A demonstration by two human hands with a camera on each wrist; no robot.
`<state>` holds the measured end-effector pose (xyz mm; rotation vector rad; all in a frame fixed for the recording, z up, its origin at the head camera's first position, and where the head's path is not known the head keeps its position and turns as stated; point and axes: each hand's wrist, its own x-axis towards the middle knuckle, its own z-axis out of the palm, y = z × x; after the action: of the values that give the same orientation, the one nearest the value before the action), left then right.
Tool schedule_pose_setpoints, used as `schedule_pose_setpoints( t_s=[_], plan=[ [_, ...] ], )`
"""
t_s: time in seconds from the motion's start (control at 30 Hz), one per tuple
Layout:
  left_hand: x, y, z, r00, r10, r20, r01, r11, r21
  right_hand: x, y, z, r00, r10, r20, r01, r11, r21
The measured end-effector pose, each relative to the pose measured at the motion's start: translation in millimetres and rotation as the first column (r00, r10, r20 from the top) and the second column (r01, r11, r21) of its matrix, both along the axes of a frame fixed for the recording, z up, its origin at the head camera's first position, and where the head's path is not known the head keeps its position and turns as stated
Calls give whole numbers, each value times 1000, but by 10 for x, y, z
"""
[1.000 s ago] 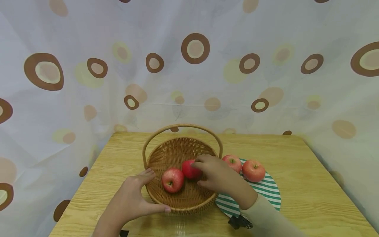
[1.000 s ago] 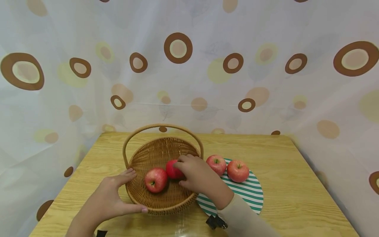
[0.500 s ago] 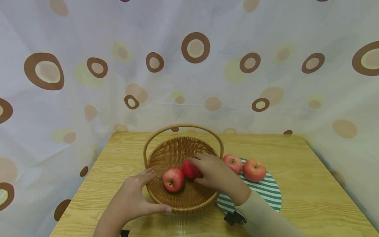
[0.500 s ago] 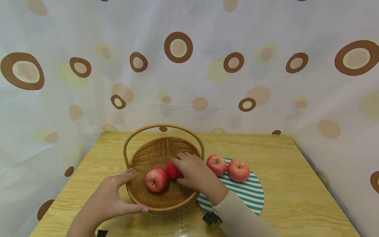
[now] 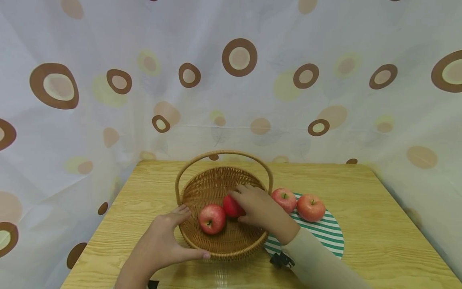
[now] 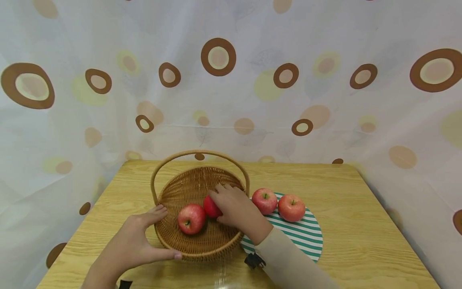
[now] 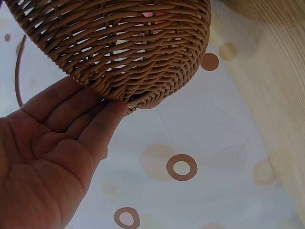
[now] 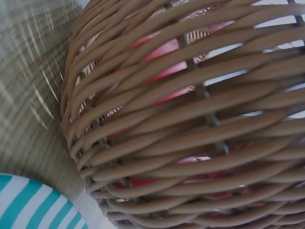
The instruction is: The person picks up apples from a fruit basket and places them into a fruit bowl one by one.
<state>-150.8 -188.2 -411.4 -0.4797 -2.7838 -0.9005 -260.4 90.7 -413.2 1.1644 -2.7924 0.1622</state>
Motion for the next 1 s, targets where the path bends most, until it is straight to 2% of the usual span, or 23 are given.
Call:
schedule_pose_setpoints(
  t_s=[0.17,0.37,0.7,1.0],
  plan=[
    [3,7,6,1000,-1,-11,1,1000,1,-25,-27,-6,999,-15,30,14,999,37],
    [5,18,19,1000,-3,-23,3,1000,1,-33,-25,-33,999,5,43,-8,999,53],
    [14,24,19,999,-2,-37,1,1000,-6,-65,-31,-39,992,-1,123,-2,1000,21],
    [11,21,13,998,-9,-57,9,1000,-3,-95,-27,-66,994,28,109,-27,1000,-7]
  ],
)
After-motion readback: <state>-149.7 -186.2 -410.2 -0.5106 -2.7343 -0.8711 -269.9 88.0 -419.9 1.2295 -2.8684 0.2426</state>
